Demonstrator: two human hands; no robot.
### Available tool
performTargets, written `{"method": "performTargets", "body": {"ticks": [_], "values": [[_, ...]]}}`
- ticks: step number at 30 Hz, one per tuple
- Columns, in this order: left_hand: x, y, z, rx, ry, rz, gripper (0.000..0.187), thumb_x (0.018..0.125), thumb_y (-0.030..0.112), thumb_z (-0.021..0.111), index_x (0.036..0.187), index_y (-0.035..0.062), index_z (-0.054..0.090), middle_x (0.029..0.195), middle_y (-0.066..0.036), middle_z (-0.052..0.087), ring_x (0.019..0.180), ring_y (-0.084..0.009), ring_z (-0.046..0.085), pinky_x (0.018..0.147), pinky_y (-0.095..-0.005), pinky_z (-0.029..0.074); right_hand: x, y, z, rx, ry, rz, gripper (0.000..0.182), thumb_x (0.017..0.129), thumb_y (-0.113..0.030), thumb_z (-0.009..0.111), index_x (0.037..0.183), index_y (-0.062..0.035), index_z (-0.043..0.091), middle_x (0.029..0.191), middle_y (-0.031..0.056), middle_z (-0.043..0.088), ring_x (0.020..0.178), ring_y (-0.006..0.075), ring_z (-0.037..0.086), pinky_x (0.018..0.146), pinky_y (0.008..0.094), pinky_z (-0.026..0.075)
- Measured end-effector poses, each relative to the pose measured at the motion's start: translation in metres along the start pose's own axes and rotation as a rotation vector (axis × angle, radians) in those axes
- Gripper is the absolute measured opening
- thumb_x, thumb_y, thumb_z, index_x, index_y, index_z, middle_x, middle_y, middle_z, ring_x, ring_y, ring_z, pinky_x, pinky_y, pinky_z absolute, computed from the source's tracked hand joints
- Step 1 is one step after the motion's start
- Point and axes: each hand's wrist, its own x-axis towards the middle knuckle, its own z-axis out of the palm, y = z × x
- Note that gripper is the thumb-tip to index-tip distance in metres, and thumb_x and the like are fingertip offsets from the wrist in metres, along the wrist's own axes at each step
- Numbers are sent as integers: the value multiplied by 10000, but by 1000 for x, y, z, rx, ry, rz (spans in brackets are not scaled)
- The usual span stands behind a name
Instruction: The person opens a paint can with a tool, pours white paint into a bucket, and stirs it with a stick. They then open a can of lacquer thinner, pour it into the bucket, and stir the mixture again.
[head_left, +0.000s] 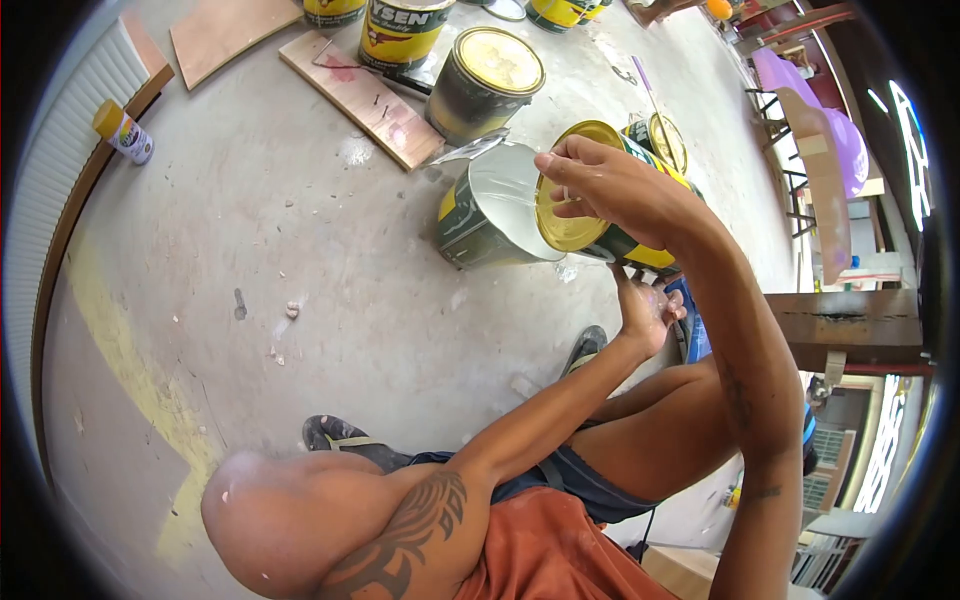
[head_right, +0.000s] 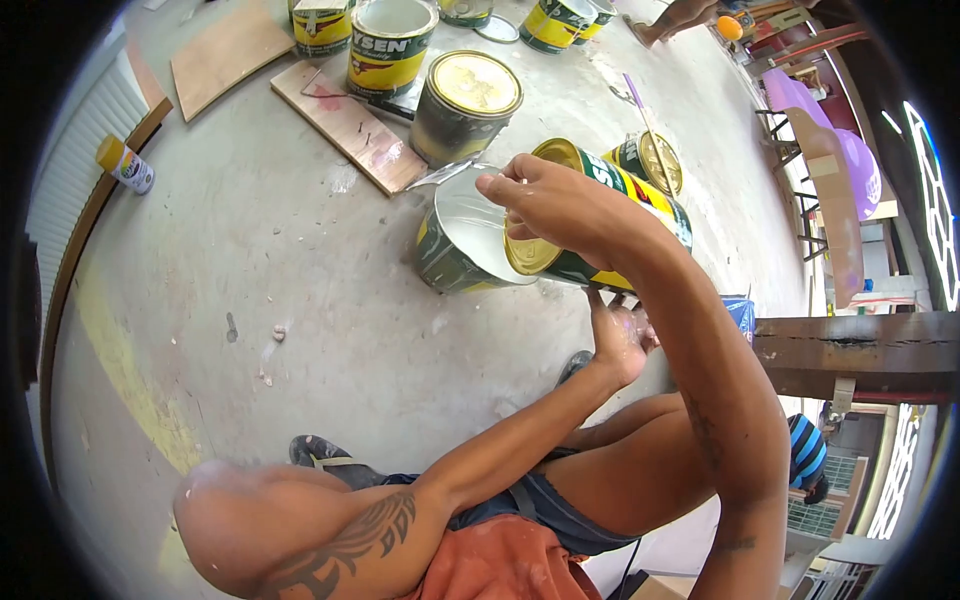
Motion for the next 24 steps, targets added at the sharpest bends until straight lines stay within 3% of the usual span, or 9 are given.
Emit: {"method": "performTargets", "body": {"ticks": [1, 3, 6, 8, 17, 20, 22, 24], "values": [[-2, 0, 1, -6, 22, 12, 844, 872, 854, 234, 1367, 182, 359, 1098, -108, 542, 568, -184, 418, 533, -323, 350, -1, 3, -3, 3, 7, -5, 544, 987, -529, 540, 1197, -27, 559, 1168, 155, 622, 1104, 235, 639, 981, 346, 473], [-3, 2, -2, 34, 1, 21, 872, 859, 869, 235, 1360, 169, 370, 1121, -115, 549, 563, -180, 416, 535, -323, 353, -2, 10, -10, -29, 24, -25, 574, 993, -527, 493, 1245, -15, 553, 1156, 160, 647, 1073, 220, 654, 879, 373, 478], [-1, -1, -11, 91, -21, 27, 963, 821, 909, 235, 1355, 120, 379, 1144, -126, 553, 555, -167, 414, 539, -316, 363, -11, 16, -19, 70, 16, -38, 539, 1006, -491, 498, 1224, -2, 554, 1140, 165, 643, 1046, 220, 652, 861, 344, 488], [1, -2, -19, 85, -22, 47, 947, 839, 884, 287, 1505, 217, 190, 1237, -163, 526, 564, -184, 397, 558, -316, 346, -3, 35, -26, 135, 21, -64, 517, 1008, -466, 511, 1220, 4, 547, 1132, 165, 635, 1028, 218, 650, 860, 335, 501], [18, -5, -56, 242, 90, 208, 951, 819, 904, 293, 1493, 242, 184, 1266, -145, 475, 593, -158, 393, 564, -300, 369, -16, 70, -57, 524, 100, -106, 342, 1017, -300, 542, 1173, 3, 512, 1080, 145, 619, 954, 196, 657, 838, 329, 555], [21, -5, -61, 288, 246, 339, 943, 829, 888, 325, 1487, 236, 150, 1262, -137, 451, 612, -146, 388, 570, -306, 388, -16, 86, -70, 563, 122, -116, 310, 1019, -293, 539, 1161, -21, 497, 1079, 166, 633, 934, 192, 664, 802, 322, 560], [21, -2, -66, 290, 350, 425, 883, 876, 807, 417, 1446, 188, 149, 1378, -120, 386, 576, -149, 384, 533, -307, 403, -15, 94, -77, 599, 142, -86, 338, 1006, -309, 557, 1168, -20, 492, 1071, 170, 632, 928, 200, 663, 780, 320, 561], [21, -1, -70, 292, 332, 436, 887, 899, 762, 451, 1496, 214, 92, 1429, -104, 317, 583, -150, 381, 543, -315, 408, -12, 103, -86, 618, 152, -74, 341, 995, -303, 567, 1161, -15, 489, 1058, 167, 629, 888, 199, 669, 735, 303, 562]]}}
